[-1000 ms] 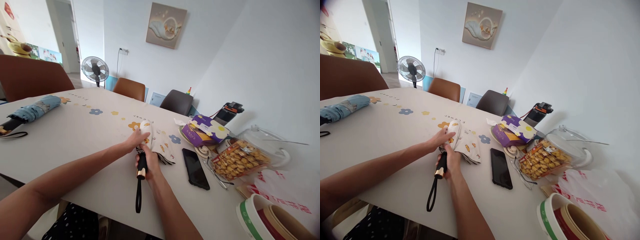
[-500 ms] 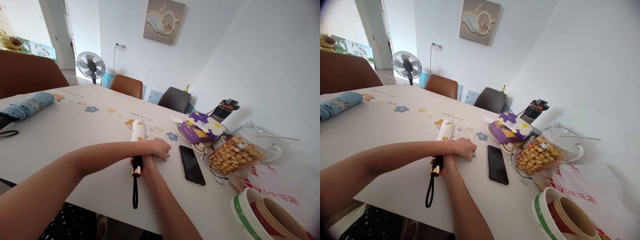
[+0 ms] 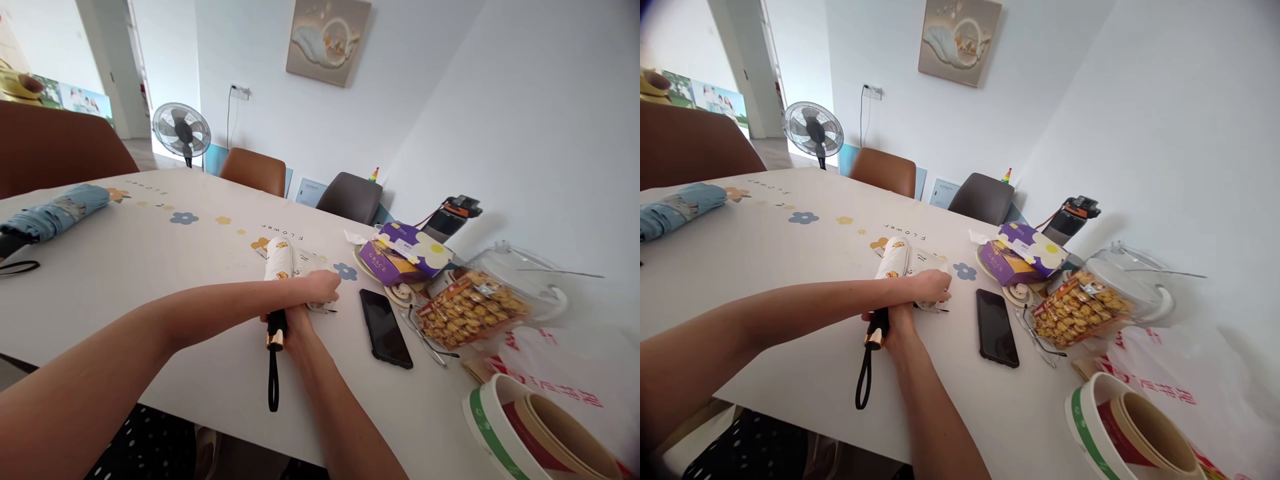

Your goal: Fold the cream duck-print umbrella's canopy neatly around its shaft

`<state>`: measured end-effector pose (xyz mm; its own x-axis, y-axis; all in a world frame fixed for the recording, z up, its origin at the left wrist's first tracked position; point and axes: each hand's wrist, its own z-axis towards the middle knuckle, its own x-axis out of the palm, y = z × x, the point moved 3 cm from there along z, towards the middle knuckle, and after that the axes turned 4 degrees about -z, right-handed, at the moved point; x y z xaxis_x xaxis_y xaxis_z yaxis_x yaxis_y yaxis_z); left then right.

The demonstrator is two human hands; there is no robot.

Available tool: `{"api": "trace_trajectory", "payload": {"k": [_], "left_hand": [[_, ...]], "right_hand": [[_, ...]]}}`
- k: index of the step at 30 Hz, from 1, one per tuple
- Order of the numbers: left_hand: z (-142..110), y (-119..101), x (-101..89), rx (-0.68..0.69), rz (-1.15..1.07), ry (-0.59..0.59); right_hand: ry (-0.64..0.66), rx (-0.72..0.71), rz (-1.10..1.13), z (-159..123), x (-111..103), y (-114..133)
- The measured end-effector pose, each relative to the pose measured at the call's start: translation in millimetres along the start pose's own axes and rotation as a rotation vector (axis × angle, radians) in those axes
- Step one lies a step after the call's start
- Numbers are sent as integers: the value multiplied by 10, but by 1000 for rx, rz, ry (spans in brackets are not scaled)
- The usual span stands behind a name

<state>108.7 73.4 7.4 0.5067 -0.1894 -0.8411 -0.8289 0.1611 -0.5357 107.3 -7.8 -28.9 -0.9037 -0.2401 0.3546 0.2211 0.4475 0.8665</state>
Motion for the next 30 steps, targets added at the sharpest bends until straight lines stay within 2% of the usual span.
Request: {"api": "trace_trajectory", "payload": {"k": [4,8,11,14,17,20,24,28,30], "left_hand": [[-154,-51,-208,10,-77,-277],[-484,2,-559,99,-388,-657],[-808,231,-804,52,-543,-854],[-1091,608,-919,-88,-631,-964],[-1242,1002,-867,-264,-752,-974],[-1294,1228,-752,-375,-858,-960],[-1345,1224,-684,-370,-770,-908],[-1381,1200,-645,-355,-559,-863],[-1348,1258,-575,-416,-518,-761]], "right_hand": [[44,119,59,-46,35,15],[45,207,-31,-86,22,35],[62,231,20,-91,27,43],[73,203,70,-87,45,58],[77,200,78,-89,49,65],[104,181,97,-87,23,84],[141,186,60,-79,-39,122],[22,193,-57,-93,-86,171],[-11,172,-87,-107,-80,194]]}}
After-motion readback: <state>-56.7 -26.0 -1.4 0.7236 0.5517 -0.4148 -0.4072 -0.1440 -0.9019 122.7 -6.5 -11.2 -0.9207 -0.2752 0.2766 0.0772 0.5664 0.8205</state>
